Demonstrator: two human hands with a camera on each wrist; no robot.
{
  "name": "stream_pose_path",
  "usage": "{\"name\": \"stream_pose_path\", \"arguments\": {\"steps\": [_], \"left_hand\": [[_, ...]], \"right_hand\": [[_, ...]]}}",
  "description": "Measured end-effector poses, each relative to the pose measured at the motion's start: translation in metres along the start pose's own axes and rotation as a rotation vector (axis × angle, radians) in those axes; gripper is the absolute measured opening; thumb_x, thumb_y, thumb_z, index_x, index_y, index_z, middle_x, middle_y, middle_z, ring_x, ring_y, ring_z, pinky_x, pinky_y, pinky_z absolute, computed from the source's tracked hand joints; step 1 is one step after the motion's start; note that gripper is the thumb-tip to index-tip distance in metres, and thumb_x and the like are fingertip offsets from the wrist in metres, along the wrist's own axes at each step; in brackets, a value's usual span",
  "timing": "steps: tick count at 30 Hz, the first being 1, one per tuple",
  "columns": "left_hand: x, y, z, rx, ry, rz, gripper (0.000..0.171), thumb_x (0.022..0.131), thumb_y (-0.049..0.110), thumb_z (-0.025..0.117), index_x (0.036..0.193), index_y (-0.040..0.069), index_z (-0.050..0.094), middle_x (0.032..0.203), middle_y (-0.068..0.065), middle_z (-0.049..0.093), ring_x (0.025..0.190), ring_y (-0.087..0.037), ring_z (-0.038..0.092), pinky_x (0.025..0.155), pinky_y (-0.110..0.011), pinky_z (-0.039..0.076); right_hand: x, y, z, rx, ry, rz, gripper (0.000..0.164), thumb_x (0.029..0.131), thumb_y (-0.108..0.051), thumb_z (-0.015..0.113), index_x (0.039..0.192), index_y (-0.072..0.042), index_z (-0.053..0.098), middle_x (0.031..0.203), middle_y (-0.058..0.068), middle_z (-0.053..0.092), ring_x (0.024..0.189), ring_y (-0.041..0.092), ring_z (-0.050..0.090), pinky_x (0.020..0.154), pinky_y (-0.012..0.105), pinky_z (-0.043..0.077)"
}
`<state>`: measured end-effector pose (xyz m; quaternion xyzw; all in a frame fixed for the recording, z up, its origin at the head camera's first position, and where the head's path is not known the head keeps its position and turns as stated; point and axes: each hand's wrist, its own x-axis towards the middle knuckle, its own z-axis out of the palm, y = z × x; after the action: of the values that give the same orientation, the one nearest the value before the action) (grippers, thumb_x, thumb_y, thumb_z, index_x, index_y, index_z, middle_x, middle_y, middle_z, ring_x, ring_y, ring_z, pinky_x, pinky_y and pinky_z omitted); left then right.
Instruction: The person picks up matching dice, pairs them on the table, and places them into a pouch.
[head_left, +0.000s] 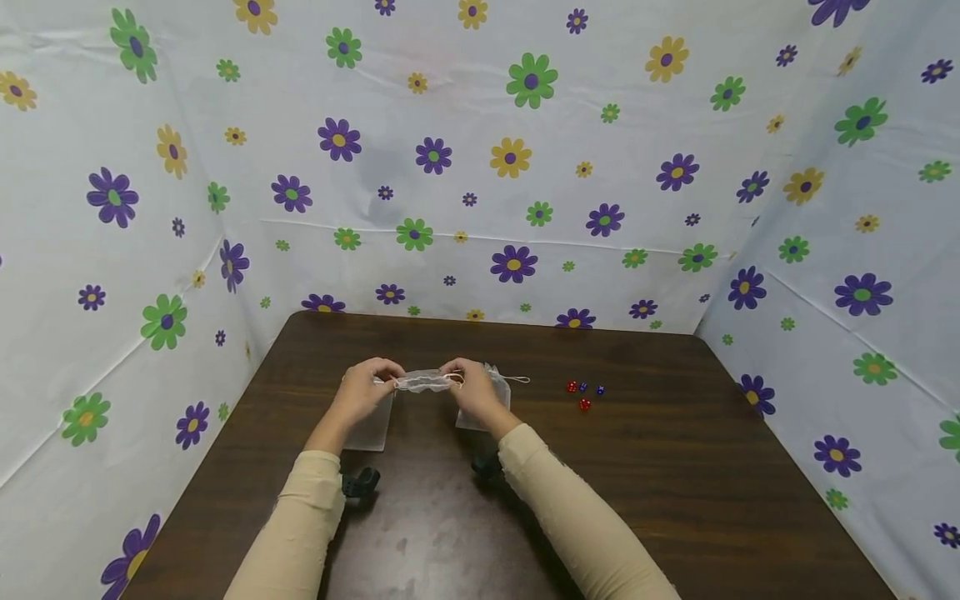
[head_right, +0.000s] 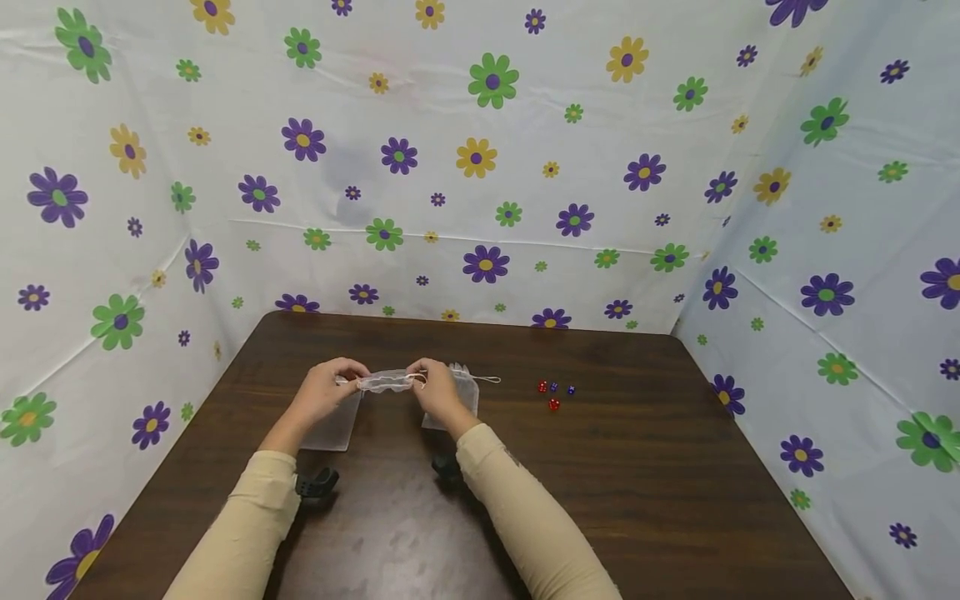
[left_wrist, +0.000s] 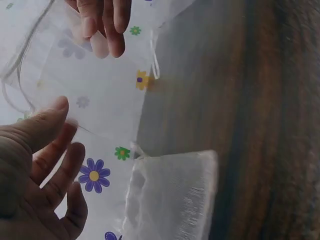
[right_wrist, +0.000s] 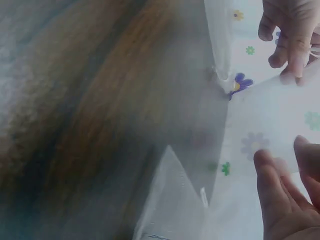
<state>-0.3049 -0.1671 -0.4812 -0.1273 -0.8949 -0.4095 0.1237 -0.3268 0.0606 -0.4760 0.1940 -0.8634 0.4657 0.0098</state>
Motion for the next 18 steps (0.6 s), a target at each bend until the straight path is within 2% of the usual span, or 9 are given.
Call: {"name": "stream_pose_path", "arguments": {"steps": [2, 4, 10, 14, 16, 18], "left_hand": [[0.0, -0.001, 0.001, 0.028, -0.003, 0.007, 0.01, 0.091, 0.001, 0.073, 0.097, 0.009, 0.075, 0.097, -0.009, 0.072, 0.088, -0.029, 0.066, 0.073, -0.043, 0.051], [0.0, -0.004, 0.003, 0.041, -0.023, -0.006, 0.011, 0.091, 0.001, 0.072, 0.097, 0.009, 0.075, 0.097, -0.009, 0.072, 0.087, -0.028, 0.067, 0.072, -0.042, 0.052], [-0.003, -0.012, 0.008, 0.078, -0.131, -0.042, 0.013, 0.095, 0.001, 0.068, 0.103, 0.008, 0.076, 0.105, -0.013, 0.073, 0.09, -0.028, 0.068, 0.077, -0.045, 0.054], [-0.006, -0.014, 0.009, 0.097, -0.178, -0.036, 0.008, 0.096, 0.007, 0.069, 0.102, 0.007, 0.075, 0.115, -0.018, 0.071, 0.094, -0.031, 0.067, 0.08, -0.048, 0.054], [-0.007, -0.014, 0.009, 0.101, -0.194, -0.039, 0.006, 0.096, 0.013, 0.07, 0.097, 0.009, 0.075, 0.113, -0.016, 0.071, 0.095, -0.03, 0.067, 0.081, -0.048, 0.053], [-0.008, -0.015, 0.01, 0.104, -0.21, -0.04, 0.009, 0.097, 0.017, 0.07, 0.092, 0.011, 0.075, 0.104, -0.012, 0.072, 0.092, -0.028, 0.066, 0.08, -0.047, 0.052]], "right_hand": [[-0.001, 0.002, 0.0, -0.044, -0.015, -0.033, 0.023, 0.092, 0.015, 0.058, 0.103, -0.001, 0.071, 0.11, 0.014, 0.071, 0.106, 0.031, 0.066, 0.09, 0.041, 0.054], [-0.002, 0.005, 0.001, -0.098, -0.049, -0.034, 0.021, 0.092, 0.013, 0.062, 0.103, -0.002, 0.073, 0.11, 0.012, 0.072, 0.106, 0.03, 0.066, 0.089, 0.041, 0.054], [-0.003, 0.012, 0.001, -0.241, -0.124, -0.037, 0.018, 0.093, 0.007, 0.068, 0.104, -0.004, 0.077, 0.109, 0.011, 0.074, 0.105, 0.028, 0.068, 0.087, 0.038, 0.055], [-0.003, 0.014, 0.001, -0.33, -0.144, -0.068, 0.008, 0.093, -0.002, 0.071, 0.098, -0.002, 0.077, 0.098, 0.01, 0.075, 0.089, 0.022, 0.068, 0.077, 0.031, 0.054], [-0.002, 0.015, 0.001, -0.363, -0.162, -0.06, 0.008, 0.093, -0.007, 0.073, 0.09, 0.0, 0.076, 0.087, 0.01, 0.073, 0.075, 0.016, 0.062, 0.069, 0.027, 0.049], [-0.002, 0.017, 0.001, -0.372, -0.177, -0.038, 0.013, 0.093, -0.01, 0.073, 0.085, -0.001, 0.074, 0.08, 0.007, 0.07, 0.068, 0.012, 0.056, 0.064, 0.024, 0.045]]}}
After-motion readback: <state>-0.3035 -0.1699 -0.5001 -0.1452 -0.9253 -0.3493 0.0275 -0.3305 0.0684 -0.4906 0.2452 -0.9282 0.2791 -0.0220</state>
